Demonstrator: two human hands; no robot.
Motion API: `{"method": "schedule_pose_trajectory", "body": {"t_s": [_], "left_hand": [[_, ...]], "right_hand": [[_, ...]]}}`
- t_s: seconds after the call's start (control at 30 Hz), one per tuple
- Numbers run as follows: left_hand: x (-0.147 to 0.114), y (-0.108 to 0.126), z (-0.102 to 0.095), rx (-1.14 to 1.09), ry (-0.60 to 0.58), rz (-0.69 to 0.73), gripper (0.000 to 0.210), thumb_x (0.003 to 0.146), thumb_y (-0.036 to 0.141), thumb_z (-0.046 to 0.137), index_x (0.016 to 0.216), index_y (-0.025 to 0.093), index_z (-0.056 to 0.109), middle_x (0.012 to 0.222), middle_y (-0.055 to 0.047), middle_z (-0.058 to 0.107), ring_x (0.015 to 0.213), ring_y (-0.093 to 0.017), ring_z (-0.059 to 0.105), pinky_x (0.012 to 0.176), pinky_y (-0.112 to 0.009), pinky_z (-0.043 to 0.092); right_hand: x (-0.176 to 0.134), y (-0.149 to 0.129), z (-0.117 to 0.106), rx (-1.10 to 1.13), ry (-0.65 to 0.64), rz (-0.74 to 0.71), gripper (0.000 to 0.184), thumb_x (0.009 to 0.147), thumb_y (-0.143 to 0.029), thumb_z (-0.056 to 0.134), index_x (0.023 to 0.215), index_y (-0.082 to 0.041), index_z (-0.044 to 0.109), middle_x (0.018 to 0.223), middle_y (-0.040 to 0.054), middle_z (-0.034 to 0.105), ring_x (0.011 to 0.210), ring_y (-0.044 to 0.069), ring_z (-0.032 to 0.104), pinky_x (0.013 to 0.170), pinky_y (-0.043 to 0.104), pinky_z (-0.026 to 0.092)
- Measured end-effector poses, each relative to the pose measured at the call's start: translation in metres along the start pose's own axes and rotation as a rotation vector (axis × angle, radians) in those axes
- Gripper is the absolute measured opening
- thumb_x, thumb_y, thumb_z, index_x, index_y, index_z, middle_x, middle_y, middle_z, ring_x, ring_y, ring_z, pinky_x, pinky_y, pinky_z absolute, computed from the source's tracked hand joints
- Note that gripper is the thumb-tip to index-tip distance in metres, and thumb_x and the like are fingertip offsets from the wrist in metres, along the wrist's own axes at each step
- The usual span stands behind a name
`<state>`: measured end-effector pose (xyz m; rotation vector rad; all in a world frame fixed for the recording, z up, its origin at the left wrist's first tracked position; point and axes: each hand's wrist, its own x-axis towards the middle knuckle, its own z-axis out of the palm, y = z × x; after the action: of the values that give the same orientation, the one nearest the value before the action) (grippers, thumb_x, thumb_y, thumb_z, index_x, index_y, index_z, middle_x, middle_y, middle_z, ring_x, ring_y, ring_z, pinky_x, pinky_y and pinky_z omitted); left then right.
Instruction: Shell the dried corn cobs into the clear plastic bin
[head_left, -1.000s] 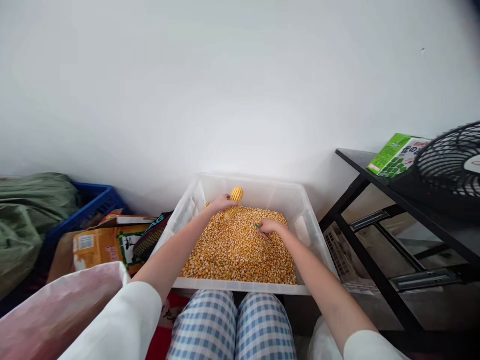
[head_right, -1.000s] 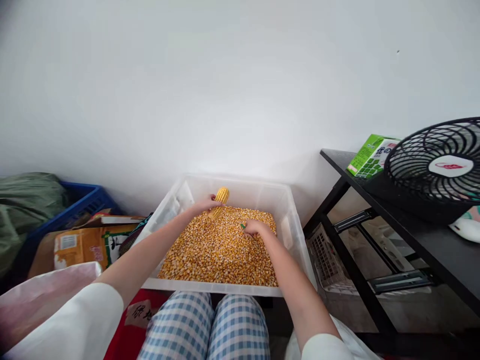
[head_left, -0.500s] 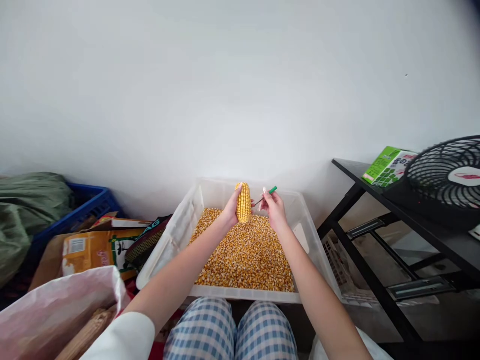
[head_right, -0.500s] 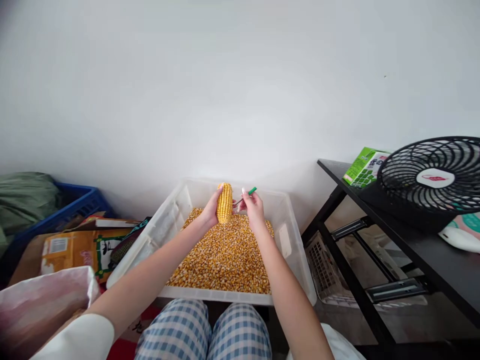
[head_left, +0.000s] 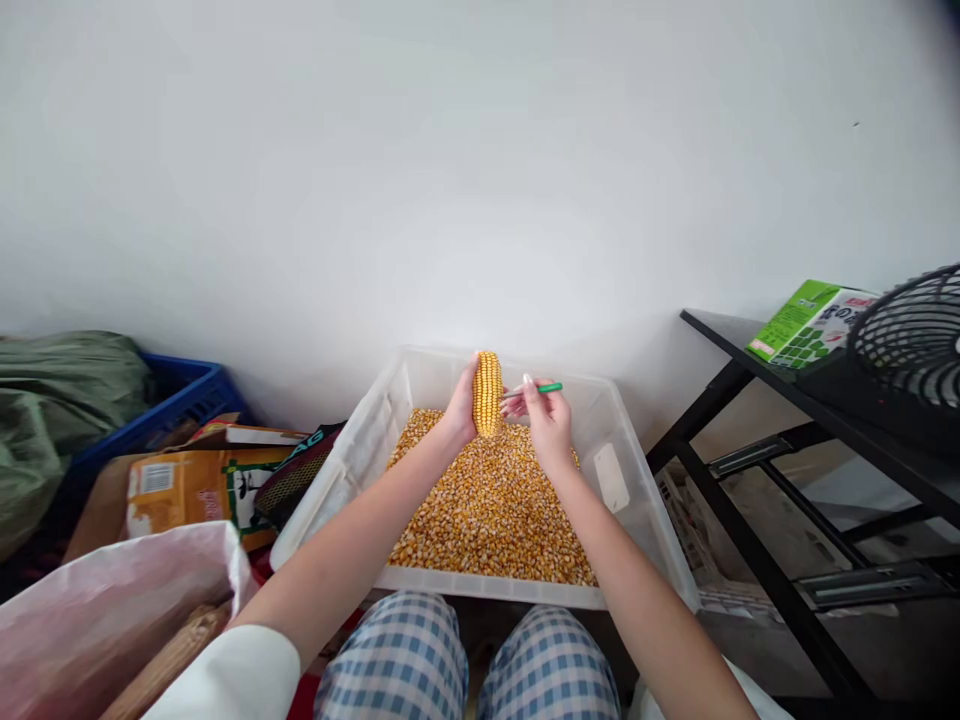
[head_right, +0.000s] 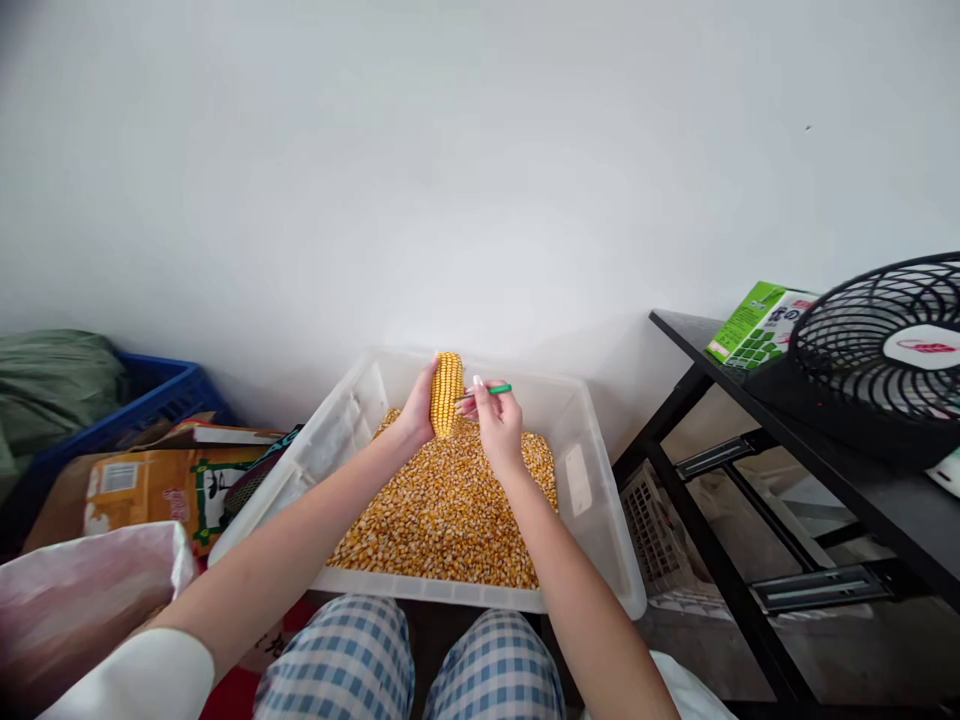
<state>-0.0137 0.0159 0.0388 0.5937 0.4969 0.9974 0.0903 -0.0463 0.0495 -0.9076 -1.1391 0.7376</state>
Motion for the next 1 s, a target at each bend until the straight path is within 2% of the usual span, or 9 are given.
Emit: {"method": "schedule_pose_trajectory", "body": {"t_s": [0.1, 0.2, 0.27, 0.37, 0.53, 0.67, 0.77, 0.87, 1.0], "left_hand": [[0.002, -0.005, 0.005, -0.011, 0.104, 0.196, 0.043, 0.072, 0.055, 0.053, 0.092, 0.017, 0.054, 0.075, -0.005, 0.061, 0.066, -0.016, 0.06, 0.062, -0.027, 0.048], [0.0, -0.01, 0.011, -0.042, 0.102, 0.408, 0.039, 0.073, 0.045, 0.059, 0.105, 0.024, 0.049, 0.094, -0.002, 0.06, 0.086, -0.014, 0.058, 0.075, -0.024, 0.045], [-0.004, -0.012, 0.015, -0.024, 0.014, 0.391, 0.041, 0.074, 0.047, 0.056, 0.108, 0.025, 0.049, 0.103, -0.002, 0.058, 0.094, -0.016, 0.055, 0.08, -0.025, 0.043], [-0.012, -0.017, 0.021, -0.022, -0.128, 0.161, 0.051, 0.076, 0.06, 0.042, 0.105, 0.019, 0.053, 0.105, -0.008, 0.059, 0.097, -0.022, 0.054, 0.082, -0.031, 0.043], [-0.019, -0.033, 0.024, -0.02, -0.12, -0.24, 0.055, 0.075, 0.061, 0.04, 0.101, 0.015, 0.055, 0.094, -0.012, 0.063, 0.085, -0.022, 0.06, 0.072, -0.033, 0.046], [-0.02, -0.045, 0.022, 0.035, -0.152, -0.401, 0.034, 0.077, 0.044, 0.051, 0.097, 0.016, 0.056, 0.081, -0.008, 0.064, 0.068, -0.019, 0.062, 0.063, -0.033, 0.049], [-0.018, -0.045, 0.019, 0.056, -0.129, -0.359, 0.029, 0.075, 0.037, 0.056, 0.094, 0.015, 0.056, 0.076, -0.008, 0.065, 0.062, -0.017, 0.062, 0.057, -0.03, 0.05], [-0.014, -0.032, 0.014, 0.076, -0.035, -0.271, 0.035, 0.073, 0.041, 0.057, 0.09, 0.011, 0.056, 0.072, -0.011, 0.064, 0.06, -0.019, 0.062, 0.049, -0.028, 0.049], [-0.006, -0.007, 0.002, 0.064, 0.029, -0.133, 0.038, 0.072, 0.045, 0.056, 0.088, 0.011, 0.055, 0.069, -0.009, 0.063, 0.055, -0.018, 0.061, 0.047, -0.029, 0.049]], "right_hand": [[0.005, 0.007, -0.003, 0.014, 0.2, 0.054, 0.033, 0.081, -0.048, 0.041, 0.09, -0.019, 0.053, 0.081, 0.0031, 0.064, 0.071, 0.012, 0.06, 0.061, 0.023, 0.048], [0.008, 0.021, -0.005, 0.146, 0.296, 0.359, 0.03, 0.082, -0.048, 0.038, 0.089, -0.021, 0.048, 0.083, 0.0015, 0.063, 0.073, 0.012, 0.061, 0.057, 0.023, 0.048], [0.01, 0.03, -0.008, 0.287, 0.289, 0.574, 0.025, 0.083, -0.045, 0.035, 0.085, -0.022, 0.045, 0.074, -0.0013, 0.061, 0.065, 0.012, 0.061, 0.052, 0.024, 0.047], [0.015, 0.042, -0.015, 0.374, 0.341, 0.713, 0.018, 0.085, -0.036, 0.031, 0.08, -0.022, 0.042, 0.066, -0.0027, 0.059, 0.056, 0.012, 0.059, 0.048, 0.024, 0.046], [0.025, 0.047, -0.03, 0.234, 0.545, 0.557, 0.016, 0.084, -0.033, 0.034, 0.08, -0.02, 0.043, 0.066, -0.002, 0.059, 0.058, 0.011, 0.056, 0.055, 0.024, 0.046], [0.027, 0.037, -0.028, 0.093, 0.379, 0.255, 0.03, 0.081, -0.048, 0.039, 0.086, -0.02, 0.047, 0.085, 0.0014, 0.064, 0.082, 0.012, 0.057, 0.071, 0.024, 0.044], [0.025, 0.023, -0.025, 0.035, 0.316, 0.125, 0.038, 0.081, -0.052, 0.036, 0.089, -0.018, 0.051, 0.088, 0.0032, 0.064, 0.088, 0.013, 0.057, 0.079, 0.027, 0.042], [0.022, 0.009, -0.024, -0.022, 0.336, 0.022, 0.041, 0.081, -0.053, 0.036, 0.083, -0.017, 0.056, 0.081, 0.0036, 0.063, 0.076, 0.012, 0.058, 0.075, 0.027, 0.043], [0.011, -0.004, -0.016, 0.04, 0.074, 0.006, 0.039, 0.08, -0.051, 0.041, 0.072, -0.016, 0.057, 0.071, 0.0036, 0.061, 0.056, 0.01, 0.054, 0.059, 0.025, 0.045]]}}
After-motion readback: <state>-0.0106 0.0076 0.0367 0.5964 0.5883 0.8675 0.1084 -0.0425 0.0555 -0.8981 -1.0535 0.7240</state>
